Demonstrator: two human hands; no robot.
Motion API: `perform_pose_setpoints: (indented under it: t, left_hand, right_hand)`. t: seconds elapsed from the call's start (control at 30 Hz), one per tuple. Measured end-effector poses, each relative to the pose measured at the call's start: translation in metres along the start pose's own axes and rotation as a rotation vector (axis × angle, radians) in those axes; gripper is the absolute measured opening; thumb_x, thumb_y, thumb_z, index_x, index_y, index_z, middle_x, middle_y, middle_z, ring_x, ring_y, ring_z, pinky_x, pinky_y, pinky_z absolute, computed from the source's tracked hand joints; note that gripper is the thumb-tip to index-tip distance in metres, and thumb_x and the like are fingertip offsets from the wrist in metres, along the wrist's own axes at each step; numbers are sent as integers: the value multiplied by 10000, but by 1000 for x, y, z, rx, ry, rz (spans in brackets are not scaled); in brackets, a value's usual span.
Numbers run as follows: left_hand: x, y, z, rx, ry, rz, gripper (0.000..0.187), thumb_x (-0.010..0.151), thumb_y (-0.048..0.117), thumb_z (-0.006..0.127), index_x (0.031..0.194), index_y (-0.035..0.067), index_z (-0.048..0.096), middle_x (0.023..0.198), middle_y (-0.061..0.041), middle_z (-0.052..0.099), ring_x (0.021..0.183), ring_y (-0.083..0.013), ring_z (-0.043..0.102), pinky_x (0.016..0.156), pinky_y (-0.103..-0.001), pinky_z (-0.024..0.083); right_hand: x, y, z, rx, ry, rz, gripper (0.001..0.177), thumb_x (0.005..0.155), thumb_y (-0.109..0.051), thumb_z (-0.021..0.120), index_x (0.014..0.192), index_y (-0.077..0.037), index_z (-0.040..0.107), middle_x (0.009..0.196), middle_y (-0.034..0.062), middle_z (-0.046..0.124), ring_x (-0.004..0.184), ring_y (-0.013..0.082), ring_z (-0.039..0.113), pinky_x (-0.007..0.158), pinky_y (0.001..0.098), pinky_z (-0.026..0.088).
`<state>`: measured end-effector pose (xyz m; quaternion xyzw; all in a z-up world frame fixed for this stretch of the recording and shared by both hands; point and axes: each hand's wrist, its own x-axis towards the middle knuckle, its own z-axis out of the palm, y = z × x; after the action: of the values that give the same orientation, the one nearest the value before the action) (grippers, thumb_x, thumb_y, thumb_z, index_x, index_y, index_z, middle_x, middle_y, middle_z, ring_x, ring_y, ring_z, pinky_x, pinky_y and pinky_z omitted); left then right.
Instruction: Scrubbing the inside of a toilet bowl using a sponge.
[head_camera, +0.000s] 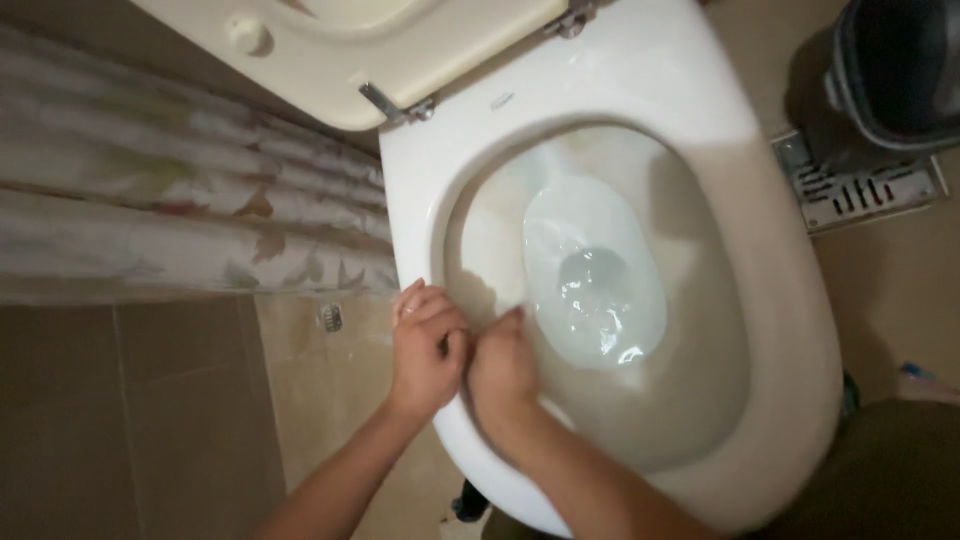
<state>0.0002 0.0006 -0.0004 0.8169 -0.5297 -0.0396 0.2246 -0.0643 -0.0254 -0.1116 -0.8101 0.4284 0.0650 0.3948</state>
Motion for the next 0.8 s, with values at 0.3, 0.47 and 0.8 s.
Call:
perform_pose_setpoints:
  t: [0.3, 0.47, 0.8]
  left_hand:
    - [0, -3, -1, -9, 7, 10, 74, 739, -6, 597, 753, 55, 637, 847, -83, 642, 1033, -300, 633, 1167, -512, 364]
    - [-1, -5, -1, -20, -17, -18, 74, 729, 8, 604, 731, 70, 646, 824, -68, 640, 1007, -275, 647, 1173, -510, 363]
    - [-2, -6, -3, -48, 9, 9, 99, 730, 21, 606, 763, 81, 677, 820, -66, 646, 1015, -294, 639, 1162, -508, 365]
  right_hand:
    - [26, 30, 133, -291, 304, -79, 468, 971, -88, 553, 1336, 192, 469, 1096, 259, 694, 838, 261, 734, 697, 306, 578]
    - [30, 14, 64, -246, 192, 26, 603, 936, -104, 552, 1449, 173, 395, 1024, 185, 669, 766, 218, 728, 600, 305, 578]
    - [45, 16, 91, -544, 275, -56, 431, 1089, -91, 497, 1479, 90, 467, 951, 106, 631, 720, 207, 694, 573, 328, 555]
